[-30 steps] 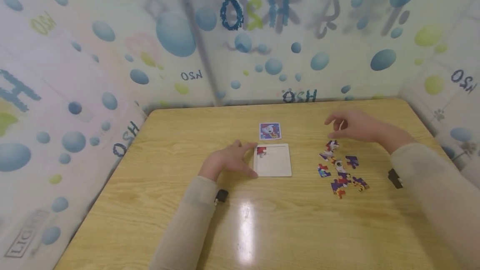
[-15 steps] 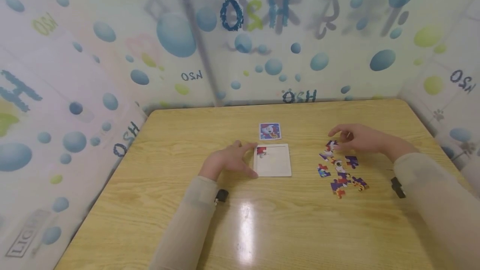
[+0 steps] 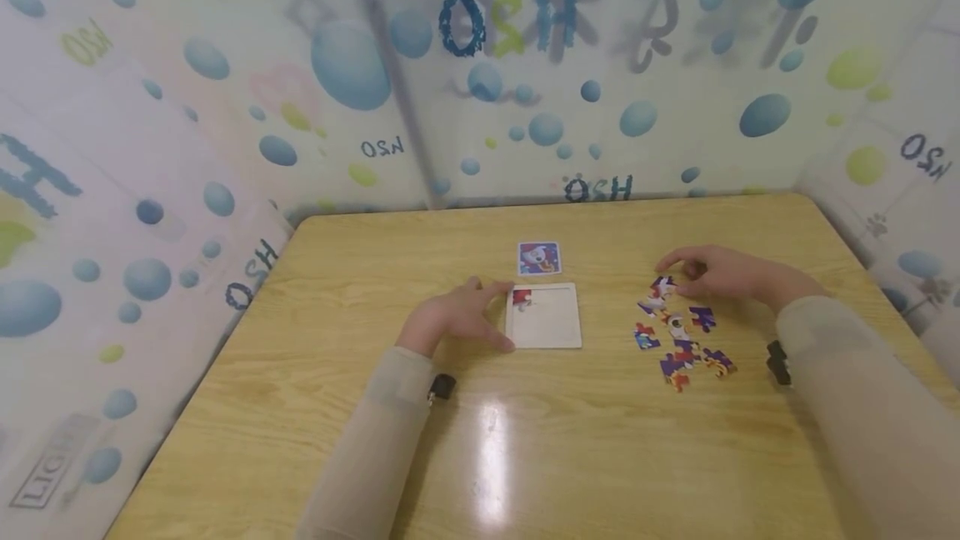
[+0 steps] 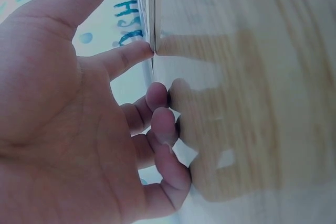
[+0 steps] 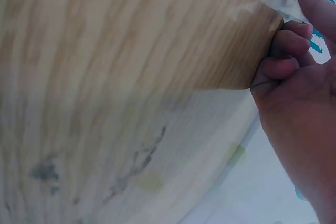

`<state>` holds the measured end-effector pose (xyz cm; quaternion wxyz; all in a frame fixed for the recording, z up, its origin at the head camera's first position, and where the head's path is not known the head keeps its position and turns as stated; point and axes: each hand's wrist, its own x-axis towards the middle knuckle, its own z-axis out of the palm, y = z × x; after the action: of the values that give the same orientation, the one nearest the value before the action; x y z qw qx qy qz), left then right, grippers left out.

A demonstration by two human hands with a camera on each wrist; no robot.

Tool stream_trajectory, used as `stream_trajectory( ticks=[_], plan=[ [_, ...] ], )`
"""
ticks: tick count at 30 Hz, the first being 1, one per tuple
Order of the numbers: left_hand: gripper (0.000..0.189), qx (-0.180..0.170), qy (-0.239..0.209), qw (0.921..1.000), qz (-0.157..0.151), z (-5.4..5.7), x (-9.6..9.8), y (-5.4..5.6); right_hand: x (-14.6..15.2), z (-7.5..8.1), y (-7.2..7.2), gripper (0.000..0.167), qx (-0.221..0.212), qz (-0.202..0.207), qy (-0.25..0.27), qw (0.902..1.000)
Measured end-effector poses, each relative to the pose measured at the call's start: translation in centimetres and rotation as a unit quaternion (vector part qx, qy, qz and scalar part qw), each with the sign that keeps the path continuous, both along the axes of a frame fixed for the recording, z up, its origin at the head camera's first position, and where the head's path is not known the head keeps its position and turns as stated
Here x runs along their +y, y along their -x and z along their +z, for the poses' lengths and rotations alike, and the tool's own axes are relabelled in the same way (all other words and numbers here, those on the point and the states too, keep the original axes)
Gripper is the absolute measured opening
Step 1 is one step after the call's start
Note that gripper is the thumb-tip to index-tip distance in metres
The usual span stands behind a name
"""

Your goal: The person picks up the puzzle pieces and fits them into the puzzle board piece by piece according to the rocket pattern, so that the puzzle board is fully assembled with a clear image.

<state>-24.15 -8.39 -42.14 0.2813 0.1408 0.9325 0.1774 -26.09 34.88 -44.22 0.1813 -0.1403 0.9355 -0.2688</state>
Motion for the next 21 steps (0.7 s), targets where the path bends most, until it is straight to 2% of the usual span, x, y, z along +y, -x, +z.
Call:
stream_trajectory(
  ticks=[9, 21],
  plan=[
    [0.105, -0.007, 0.001, 1.0, 0.004, 0.54, 0.01, -0.06, -0.19, -0.36, 0.08, 0.036, -0.002, -0.004, 0.003, 1.0],
    [0.106, -0.01, 0.004, 0.9999, 0.005, 0.36, 0.13, -0.08, -0.3, -0.35, -0.27, 0.045, 0.01, -0.025, -0.026, 0.9993]
  ],
)
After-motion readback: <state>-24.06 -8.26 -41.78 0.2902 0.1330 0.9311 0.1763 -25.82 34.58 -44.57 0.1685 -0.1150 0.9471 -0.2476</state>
